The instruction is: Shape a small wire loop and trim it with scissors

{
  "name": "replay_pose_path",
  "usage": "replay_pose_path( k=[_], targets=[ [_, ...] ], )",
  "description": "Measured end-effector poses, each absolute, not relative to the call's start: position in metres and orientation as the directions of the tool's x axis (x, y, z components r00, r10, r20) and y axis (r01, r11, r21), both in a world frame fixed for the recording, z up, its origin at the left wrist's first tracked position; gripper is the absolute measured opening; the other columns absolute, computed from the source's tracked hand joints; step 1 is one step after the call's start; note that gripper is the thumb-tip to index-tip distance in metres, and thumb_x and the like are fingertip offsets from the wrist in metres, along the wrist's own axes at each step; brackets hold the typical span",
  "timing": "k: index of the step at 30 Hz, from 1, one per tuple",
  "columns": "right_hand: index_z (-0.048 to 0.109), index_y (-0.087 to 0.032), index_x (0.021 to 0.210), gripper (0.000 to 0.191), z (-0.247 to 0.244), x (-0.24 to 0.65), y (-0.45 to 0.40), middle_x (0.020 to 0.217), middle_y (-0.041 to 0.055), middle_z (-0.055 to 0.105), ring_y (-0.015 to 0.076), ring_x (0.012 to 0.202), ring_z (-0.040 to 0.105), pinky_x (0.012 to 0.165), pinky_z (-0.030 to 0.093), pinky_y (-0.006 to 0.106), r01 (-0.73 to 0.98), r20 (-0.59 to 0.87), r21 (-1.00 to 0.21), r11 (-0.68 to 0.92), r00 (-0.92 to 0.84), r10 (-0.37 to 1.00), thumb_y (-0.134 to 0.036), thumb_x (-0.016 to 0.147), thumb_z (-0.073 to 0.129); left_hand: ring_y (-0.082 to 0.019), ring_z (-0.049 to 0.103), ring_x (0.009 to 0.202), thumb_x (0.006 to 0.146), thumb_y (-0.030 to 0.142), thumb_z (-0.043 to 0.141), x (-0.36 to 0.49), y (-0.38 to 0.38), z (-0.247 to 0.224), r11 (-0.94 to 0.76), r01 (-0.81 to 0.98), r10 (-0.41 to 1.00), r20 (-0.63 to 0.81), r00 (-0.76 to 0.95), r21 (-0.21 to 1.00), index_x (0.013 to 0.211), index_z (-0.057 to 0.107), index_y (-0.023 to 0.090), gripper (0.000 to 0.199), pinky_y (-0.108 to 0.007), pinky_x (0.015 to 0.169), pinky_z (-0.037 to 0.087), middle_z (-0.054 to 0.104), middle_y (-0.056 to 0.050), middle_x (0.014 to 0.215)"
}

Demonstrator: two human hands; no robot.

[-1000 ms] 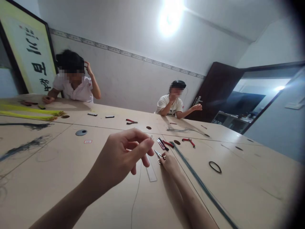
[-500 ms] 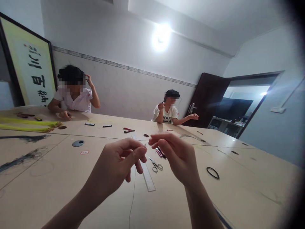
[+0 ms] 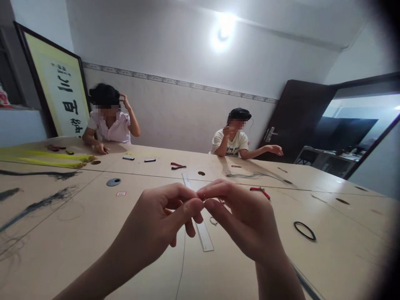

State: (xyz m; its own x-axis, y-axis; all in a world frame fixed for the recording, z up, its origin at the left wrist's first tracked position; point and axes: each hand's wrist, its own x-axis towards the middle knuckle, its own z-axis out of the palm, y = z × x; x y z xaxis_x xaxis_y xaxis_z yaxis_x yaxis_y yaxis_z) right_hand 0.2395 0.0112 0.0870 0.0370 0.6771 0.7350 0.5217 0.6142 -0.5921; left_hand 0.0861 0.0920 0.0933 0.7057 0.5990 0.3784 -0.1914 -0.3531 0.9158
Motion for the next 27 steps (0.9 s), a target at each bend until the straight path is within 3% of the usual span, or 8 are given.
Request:
replay_pose_path(
  k=[4,12,17,21,27],
  targets=[
    [0.064,-0.025,0.092,0.011,0.0852,0.2404,0.0039,0.087,-0.0040,0.069,0.0105,0.078,0.064,0.069,0.052,0.025,0.564,0.757,-0.549,0.617,0.022,0.653,-0.014,0.091,0.061,-0.005,0.057,0.045,0.084,0.027,0.064,0.0897,0.0902,0.0899,-0.382,-0.188,0.591,0.395,0.703,0.905,0.075,0.068,0.019,0.013,-0.007,0.035,0.042,0.064,0.005,0.059],
    [0.056,-0.019,0.088,0.008,0.0850,0.2381,0.0022,0.084,-0.0015,0.066,0.0097,0.083,0.064,0.072,0.050,0.021,0.856,0.870,-0.164,0.490,-0.108,0.480,-0.014,0.093,0.058,-0.001,0.051,0.039,0.085,0.020,0.063,0.0926,0.0848,0.0874,-0.587,-0.150,0.607,0.555,0.568,0.796,0.073,0.066,0.025,0.013,-0.007,0.038,0.041,0.061,0.011,0.054],
    [0.055,-0.018,0.086,0.009,0.0870,0.2378,0.0037,0.084,0.0006,0.066,0.0104,0.083,0.063,0.072,0.049,0.022,0.898,0.881,-0.073,0.434,-0.146,0.450,-0.013,0.094,0.054,-0.004,0.059,0.046,0.084,0.016,0.061,0.0940,0.0826,0.0866,-0.673,-0.139,0.566,0.627,0.536,0.727,0.073,0.065,0.024,0.014,-0.009,0.039,0.043,0.062,0.010,0.057],
    [0.055,-0.018,0.085,0.009,0.0870,0.2385,0.0044,0.084,0.0007,0.066,0.0105,0.082,0.063,0.070,0.048,0.021,0.912,0.890,-0.066,0.404,-0.129,0.437,-0.013,0.092,0.054,-0.002,0.058,0.045,0.083,0.013,0.060,0.0958,0.0828,0.0857,-0.671,-0.134,0.577,0.627,0.523,0.729,0.073,0.064,0.024,0.016,-0.007,0.040,0.043,0.063,0.011,0.058],
    [0.059,-0.021,0.090,0.009,0.0849,0.2387,0.0040,0.087,-0.0019,0.067,0.0106,0.085,0.064,0.076,0.049,0.023,0.867,0.901,-0.229,0.442,0.018,0.433,-0.012,0.089,0.056,-0.001,0.054,0.039,0.082,0.016,0.061,0.0938,0.0831,0.0847,-0.618,-0.138,0.621,0.588,0.518,0.774,0.070,0.064,0.025,0.016,-0.007,0.038,0.042,0.063,0.011,0.056]
  ],
)
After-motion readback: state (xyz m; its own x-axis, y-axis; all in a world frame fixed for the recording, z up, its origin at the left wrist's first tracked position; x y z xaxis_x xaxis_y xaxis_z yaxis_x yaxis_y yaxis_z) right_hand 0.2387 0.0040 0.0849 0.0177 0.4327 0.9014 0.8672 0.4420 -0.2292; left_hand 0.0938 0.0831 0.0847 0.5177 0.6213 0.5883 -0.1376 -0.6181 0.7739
